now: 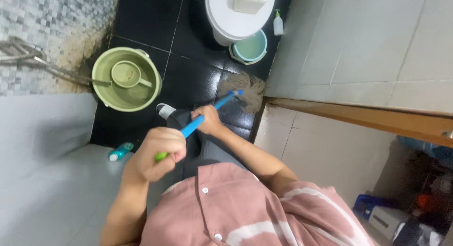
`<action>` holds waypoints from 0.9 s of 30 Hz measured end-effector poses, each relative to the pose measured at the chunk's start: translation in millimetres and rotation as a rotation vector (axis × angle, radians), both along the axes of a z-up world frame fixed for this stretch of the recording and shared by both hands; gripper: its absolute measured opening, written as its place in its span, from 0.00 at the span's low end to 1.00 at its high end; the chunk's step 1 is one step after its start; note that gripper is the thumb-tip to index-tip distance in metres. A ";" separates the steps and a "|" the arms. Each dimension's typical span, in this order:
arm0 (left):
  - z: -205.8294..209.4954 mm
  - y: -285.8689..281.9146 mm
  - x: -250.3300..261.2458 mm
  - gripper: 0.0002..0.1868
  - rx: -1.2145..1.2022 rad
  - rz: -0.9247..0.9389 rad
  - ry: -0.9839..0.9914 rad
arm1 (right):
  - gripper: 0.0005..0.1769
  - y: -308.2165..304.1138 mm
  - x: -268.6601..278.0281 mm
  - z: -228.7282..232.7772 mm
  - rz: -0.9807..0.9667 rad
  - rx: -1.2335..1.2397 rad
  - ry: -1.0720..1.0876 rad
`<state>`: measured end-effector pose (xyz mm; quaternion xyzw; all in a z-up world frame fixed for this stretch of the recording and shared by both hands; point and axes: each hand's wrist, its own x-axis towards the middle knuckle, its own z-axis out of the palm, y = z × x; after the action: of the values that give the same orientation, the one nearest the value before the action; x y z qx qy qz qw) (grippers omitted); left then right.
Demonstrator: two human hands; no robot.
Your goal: The person mops the floor in a bathroom using a mop and a bucket. They move the mop across the tiled floor around the toilet and the bucket, occasionally moving items with their feet or hands to reach different spots.
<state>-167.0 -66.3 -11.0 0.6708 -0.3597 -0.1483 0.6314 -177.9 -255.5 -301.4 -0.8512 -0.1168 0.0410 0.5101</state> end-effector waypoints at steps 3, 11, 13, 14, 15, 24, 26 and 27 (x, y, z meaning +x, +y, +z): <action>21.2 -9.6 -15.3 0.08 0.101 -0.063 -0.066 | 0.14 21.4 4.5 20.6 0.140 0.197 -0.079; 0.5 -42.0 -47.4 0.08 0.341 0.060 -0.109 | 0.17 58.6 50.5 25.7 0.499 0.399 -0.190; -21.6 -52.6 -50.2 0.10 0.367 0.105 -0.151 | 0.17 59.6 62.3 17.1 0.548 0.395 -0.210; -32.5 -56.3 -50.1 0.10 0.379 0.114 -0.157 | 0.17 59.5 68.2 12.7 0.568 0.406 -0.212; -42.5 -59.4 -48.5 0.09 0.393 0.124 -0.162 | 0.17 60.3 71.5 8.6 0.588 0.419 -0.215; -11.5 -14.9 -44.0 0.07 0.120 0.248 -0.099 | 0.09 73.3 70.4 20.3 0.584 0.309 -0.150; 6.6 -3.6 -42.0 0.10 0.075 0.329 -0.130 | 0.09 68.8 65.1 32.7 0.578 0.292 -0.074; 12.9 -1.3 -38.7 0.10 0.042 0.329 -0.092 | 0.10 67.2 66.7 39.4 0.580 0.283 -0.045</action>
<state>-205.7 -67.5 1.9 0.7397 -0.2705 -0.0196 0.6159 -111.2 -188.4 -262.0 -0.7036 -0.3703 0.1494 0.5878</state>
